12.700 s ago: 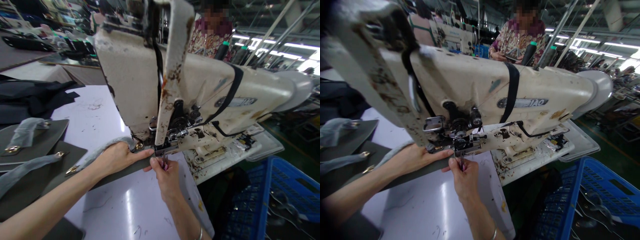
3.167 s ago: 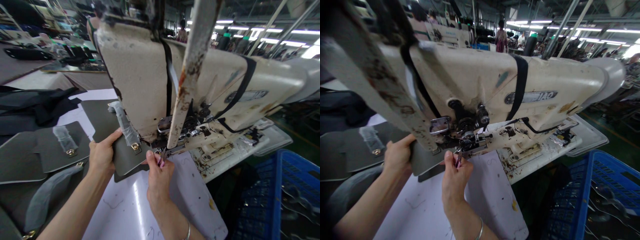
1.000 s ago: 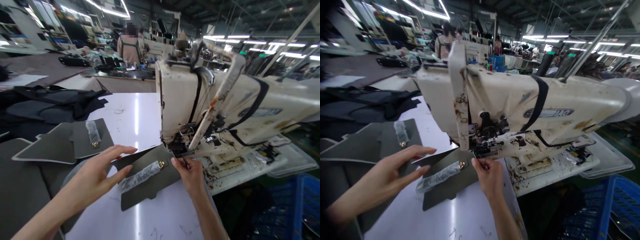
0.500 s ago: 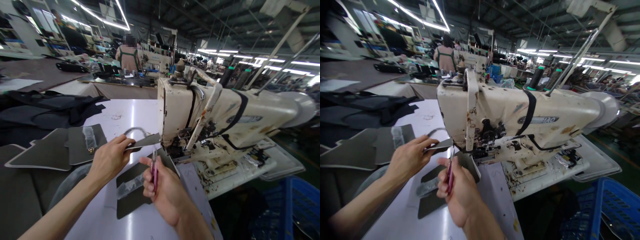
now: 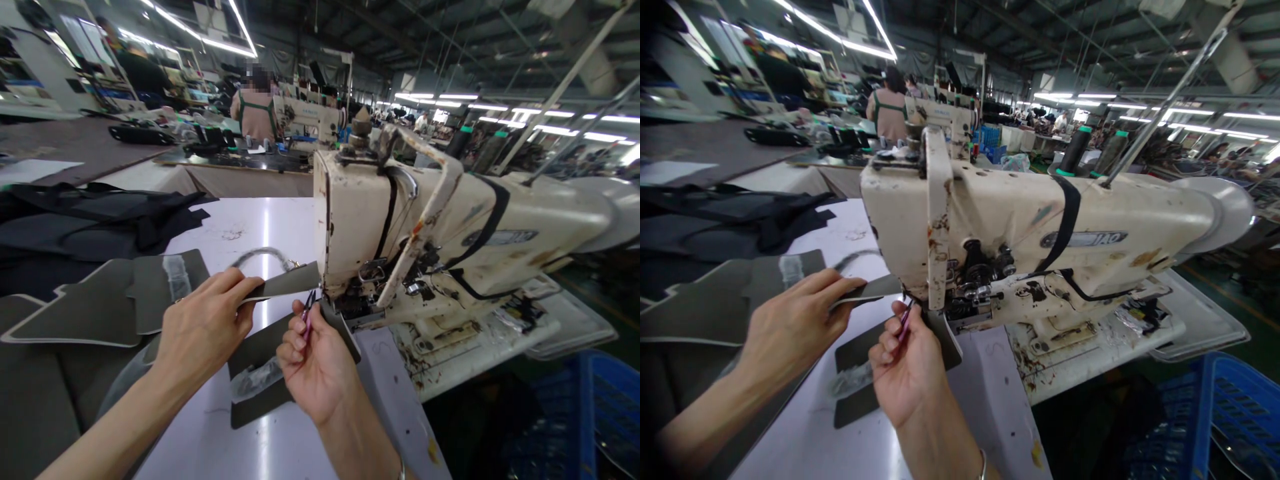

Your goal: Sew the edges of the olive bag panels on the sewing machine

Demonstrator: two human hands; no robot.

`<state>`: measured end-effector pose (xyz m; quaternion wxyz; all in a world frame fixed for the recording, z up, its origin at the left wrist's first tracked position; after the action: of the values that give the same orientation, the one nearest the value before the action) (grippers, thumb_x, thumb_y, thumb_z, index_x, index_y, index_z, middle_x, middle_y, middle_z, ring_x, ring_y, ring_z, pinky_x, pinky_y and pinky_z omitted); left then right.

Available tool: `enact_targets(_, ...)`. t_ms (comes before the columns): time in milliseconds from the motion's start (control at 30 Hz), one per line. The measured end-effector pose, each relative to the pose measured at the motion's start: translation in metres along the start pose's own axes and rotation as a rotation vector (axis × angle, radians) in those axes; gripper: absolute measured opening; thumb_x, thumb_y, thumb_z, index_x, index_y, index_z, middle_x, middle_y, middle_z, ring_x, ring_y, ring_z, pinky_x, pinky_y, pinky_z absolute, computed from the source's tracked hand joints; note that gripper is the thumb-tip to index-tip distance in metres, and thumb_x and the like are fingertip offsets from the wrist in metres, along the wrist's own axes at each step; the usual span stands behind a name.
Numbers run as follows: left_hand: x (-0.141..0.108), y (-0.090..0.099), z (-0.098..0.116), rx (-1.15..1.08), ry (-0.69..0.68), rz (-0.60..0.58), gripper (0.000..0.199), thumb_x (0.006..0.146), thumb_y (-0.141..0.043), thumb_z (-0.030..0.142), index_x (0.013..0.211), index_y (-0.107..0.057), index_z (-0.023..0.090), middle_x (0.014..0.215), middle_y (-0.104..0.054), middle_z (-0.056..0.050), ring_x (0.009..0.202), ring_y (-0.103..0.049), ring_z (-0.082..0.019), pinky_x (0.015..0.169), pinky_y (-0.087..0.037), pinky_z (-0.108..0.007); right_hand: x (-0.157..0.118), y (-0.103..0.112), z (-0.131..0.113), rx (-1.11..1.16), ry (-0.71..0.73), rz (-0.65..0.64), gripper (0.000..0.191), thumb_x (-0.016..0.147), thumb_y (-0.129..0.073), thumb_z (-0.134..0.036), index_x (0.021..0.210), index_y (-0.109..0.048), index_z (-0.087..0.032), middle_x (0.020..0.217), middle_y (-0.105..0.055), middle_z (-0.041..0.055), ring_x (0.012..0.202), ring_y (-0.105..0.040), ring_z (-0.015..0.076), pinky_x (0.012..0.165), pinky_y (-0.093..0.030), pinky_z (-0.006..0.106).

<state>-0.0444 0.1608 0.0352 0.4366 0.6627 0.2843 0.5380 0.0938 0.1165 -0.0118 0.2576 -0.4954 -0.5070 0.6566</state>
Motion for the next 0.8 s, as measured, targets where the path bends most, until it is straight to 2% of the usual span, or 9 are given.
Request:
enact_targets(133,0.011,-0.004,-0.005,0.061,-0.033,-0.087,0.023,0.099,-0.05,0.033,0.108,-0.07,0.029,0.094,-0.066,0.001,0.08,-0.065,-0.021,0.056,-0.032,-0.028,0.003,0.002,-0.003,-0.02,0.091,0.024,0.041,0.114,-0.032,-0.028,0.092,-0.063,-0.011,0.057,-0.046,-0.0061,0.041,-0.037,0.0044,0.041,-0.027,0.016)
enact_targets(267,0.051,-0.011,-0.002,0.128,-0.046,-0.174,0.028,0.1,-0.048,0.034,0.091,-0.073,0.024,0.09,-0.069,-0.002,0.066,-0.061,-0.019,0.054,-0.017,-0.029,-0.008,0.006,0.004,-0.116,0.054,-0.022,0.036,0.112,-0.04,-0.031,0.099,-0.066,-0.01,0.062,-0.049,-0.0049,0.044,-0.037,0.004,0.044,-0.026,0.016)
enact_targets(367,0.084,-0.004,0.012,0.132,-0.052,-0.093,0.038,0.103,-0.033,0.021,0.109,-0.07,0.017,0.106,-0.068,-0.008,0.081,-0.064,-0.02,0.059,-0.022,-0.029,-0.025,0.006,0.009,-0.332,0.054,-0.074,0.031,0.098,-0.066,-0.041,0.104,-0.071,-0.012,0.068,-0.051,-0.0036,0.048,-0.034,0.0035,0.046,-0.023,0.017)
enact_targets(467,0.09,0.007,0.035,-0.017,-0.106,-0.025,0.041,0.106,-0.029,0.021,0.131,-0.06,0.011,0.123,-0.063,-0.013,0.095,-0.064,-0.022,0.068,-0.035,-0.029,-0.047,0.01,0.0,-0.67,0.198,-0.061,0.037,0.085,-0.08,-0.046,0.105,-0.074,-0.015,0.072,-0.051,-0.0031,0.052,-0.031,0.004,0.049,-0.021,0.019)
enact_targets(533,0.071,0.015,0.051,-0.158,-0.142,-0.002,0.041,0.107,-0.033,0.032,0.129,-0.062,0.014,0.12,-0.064,-0.011,0.089,-0.065,-0.022,0.07,-0.041,-0.031,-0.063,0.015,-0.019,-0.937,0.404,0.018,0.031,0.084,-0.08,-0.044,0.101,-0.075,-0.018,0.073,-0.055,-0.0018,0.058,-0.038,0.0069,0.053,-0.029,0.02)
enact_targets(600,0.034,0.019,0.067,-0.275,-0.16,0.03,0.034,0.105,-0.04,0.037,0.115,-0.066,0.018,0.105,-0.067,-0.007,0.078,-0.063,-0.019,0.066,-0.043,-0.031,-0.079,0.02,-0.046,-1.212,0.663,0.152,0.023,0.087,-0.078,-0.041,0.097,-0.075,-0.02,0.078,-0.061,0.001,0.066,-0.05,0.0117,0.06,-0.038,0.024)
enact_targets(700,-0.038,0.02,0.101,-0.652,-0.311,0.123,0.002,0.094,-0.062,0.022,0.096,-0.062,0.023,0.084,-0.065,-0.002,0.072,-0.06,-0.015,0.067,-0.046,-0.028,-0.095,0.026,-0.08,-1.536,0.987,0.337,0.019,0.092,-0.07,-0.038,0.099,-0.075,-0.021,0.095,-0.07,0.0062,0.082,-0.061,0.0184,0.071,-0.045,0.029)
enact_targets(733,-0.061,0.015,0.114,-0.74,-0.367,0.109,0.007,0.092,-0.065,0.018,0.095,-0.062,0.023,0.081,-0.065,-0.001,0.072,-0.059,-0.015,0.068,-0.047,-0.028,-0.095,0.029,-0.087,-1.611,1.028,0.362,0.02,0.093,-0.069,-0.038,0.101,-0.075,-0.021,0.099,-0.072,0.0076,0.088,-0.063,0.0201,0.076,-0.047,0.03)
enact_targets(800,-0.097,-0.009,0.139,-0.898,-0.34,-0.07,0.01,0.094,-0.06,0.019,0.085,-0.062,0.023,0.073,-0.063,-0.001,0.067,-0.058,-0.015,0.064,-0.044,-0.028,-0.087,0.034,-0.091,-1.703,0.981,0.337,0.023,0.093,-0.069,-0.04,0.102,-0.075,-0.02,0.1,-0.074,0.0085,0.091,-0.066,0.0218,0.082,-0.047,0.032)
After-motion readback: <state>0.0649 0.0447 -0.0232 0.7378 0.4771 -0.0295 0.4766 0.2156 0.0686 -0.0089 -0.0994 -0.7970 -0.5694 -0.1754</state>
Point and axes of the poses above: each hand's wrist, its own x-axis towards the middle knuckle, its own y-axis out of the back of the hand, z = x × y, the point moved 5 cm from there along x, towards the middle knuckle
